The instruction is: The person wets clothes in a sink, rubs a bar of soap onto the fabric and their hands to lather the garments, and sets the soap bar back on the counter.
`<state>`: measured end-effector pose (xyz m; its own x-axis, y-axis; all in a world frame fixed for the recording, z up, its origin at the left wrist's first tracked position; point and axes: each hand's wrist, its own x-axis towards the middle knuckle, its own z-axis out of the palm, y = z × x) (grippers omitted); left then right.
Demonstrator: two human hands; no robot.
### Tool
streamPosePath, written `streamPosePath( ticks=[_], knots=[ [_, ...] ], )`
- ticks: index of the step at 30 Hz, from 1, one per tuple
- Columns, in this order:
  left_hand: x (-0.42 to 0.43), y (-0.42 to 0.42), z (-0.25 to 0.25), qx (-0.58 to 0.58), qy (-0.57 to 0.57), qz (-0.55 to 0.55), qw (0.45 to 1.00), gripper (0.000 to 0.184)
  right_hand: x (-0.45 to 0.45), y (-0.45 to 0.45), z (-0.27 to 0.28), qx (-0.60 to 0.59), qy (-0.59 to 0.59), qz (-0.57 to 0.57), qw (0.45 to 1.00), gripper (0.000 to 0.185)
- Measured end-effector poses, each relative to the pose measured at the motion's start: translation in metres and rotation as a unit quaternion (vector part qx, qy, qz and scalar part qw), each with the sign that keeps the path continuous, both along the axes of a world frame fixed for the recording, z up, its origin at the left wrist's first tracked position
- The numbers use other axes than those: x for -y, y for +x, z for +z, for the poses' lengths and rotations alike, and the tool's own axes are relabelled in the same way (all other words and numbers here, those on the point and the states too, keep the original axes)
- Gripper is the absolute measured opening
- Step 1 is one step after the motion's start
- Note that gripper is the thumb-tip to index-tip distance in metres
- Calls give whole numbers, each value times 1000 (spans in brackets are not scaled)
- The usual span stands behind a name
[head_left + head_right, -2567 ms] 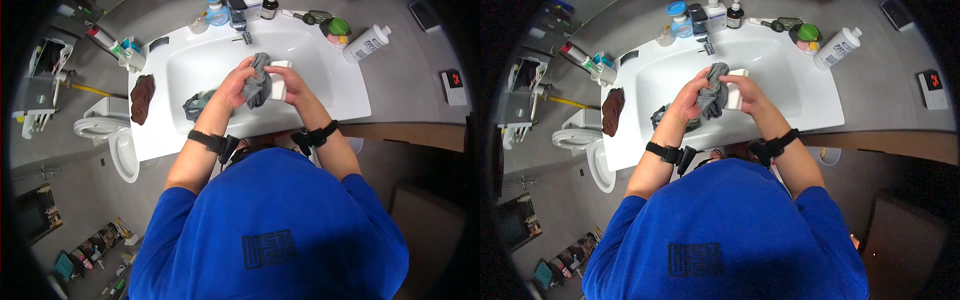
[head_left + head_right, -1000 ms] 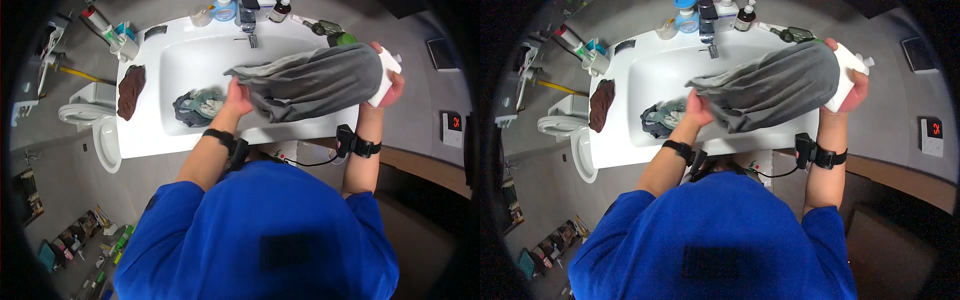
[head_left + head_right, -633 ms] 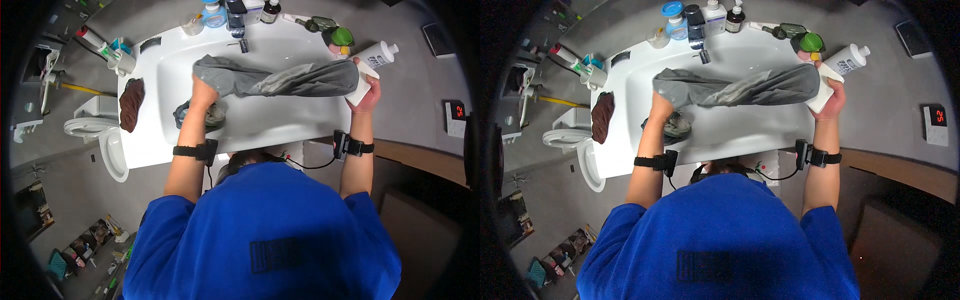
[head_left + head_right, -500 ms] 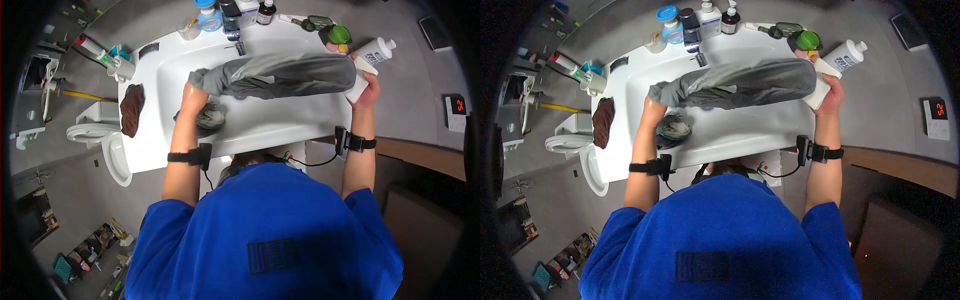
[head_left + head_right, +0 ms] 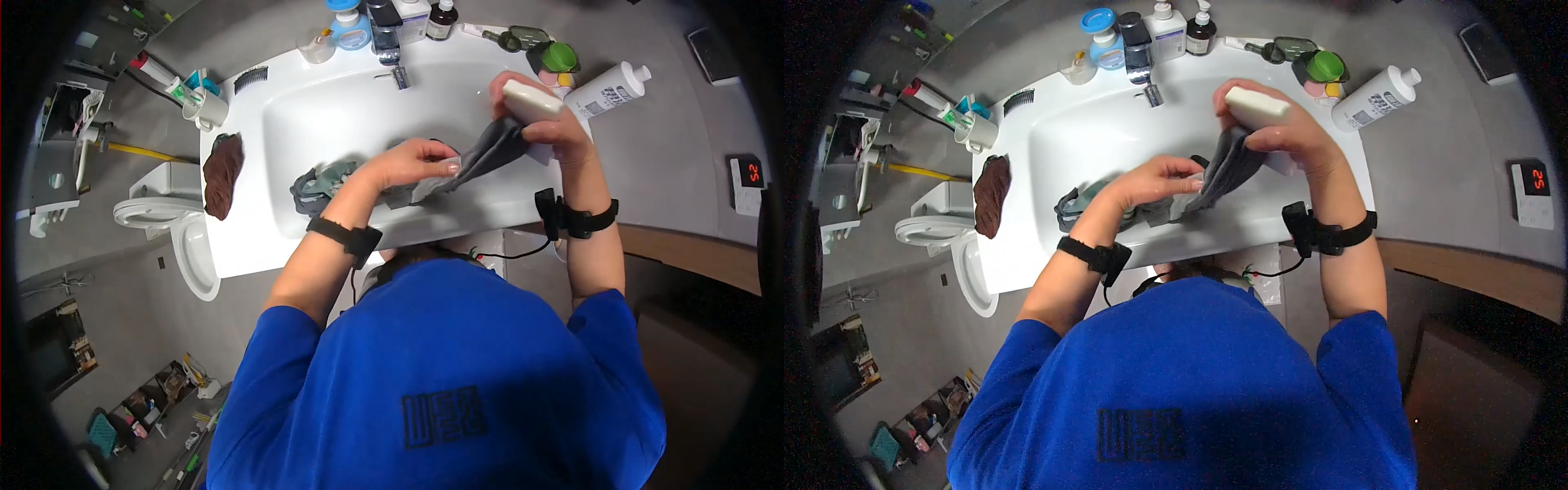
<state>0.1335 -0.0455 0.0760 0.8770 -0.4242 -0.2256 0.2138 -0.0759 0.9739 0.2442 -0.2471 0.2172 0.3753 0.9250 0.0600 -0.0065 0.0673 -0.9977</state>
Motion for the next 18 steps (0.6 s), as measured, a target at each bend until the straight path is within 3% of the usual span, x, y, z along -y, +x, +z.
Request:
streamPosePath(
  ticks=[3,6,8,9,11,12,13,14,15,16,18],
  knots=[
    [-9,-4,6,40,32,30,998,27,14,9,18,58,7,-18,998,49],
    [-35,-8,48,76,121,65,988,23,32,14,31,118,1,-45,992,46],
    [-48,-11,74,239,213,48,946,19,40,15,37,156,-44,-119,980,47],
    [-55,-13,87,244,215,48,944,19,44,20,37,163,-31,-118,979,48],
    [-63,-21,106,106,-4,-19,994,24,47,32,40,155,-14,-139,978,54],
    [-64,-21,115,106,-4,-19,994,24,48,34,42,143,0,-160,977,60],
    [-66,-19,123,-55,-93,-17,994,25,43,31,51,164,17,-209,964,63],
    [-66,-18,127,-217,-178,-14,960,27,38,43,54,166,44,-198,965,60],
    [-63,-12,106,-182,-8,5,983,29,29,52,49,71,112,-173,976,56],
    [-48,-12,74,-105,40,-41,993,29,17,57,45,-23,179,-146,973,53],
    [-18,-14,59,-25,2,-20,999,41,-34,52,54,216,40,-196,956,47]
  ],
)
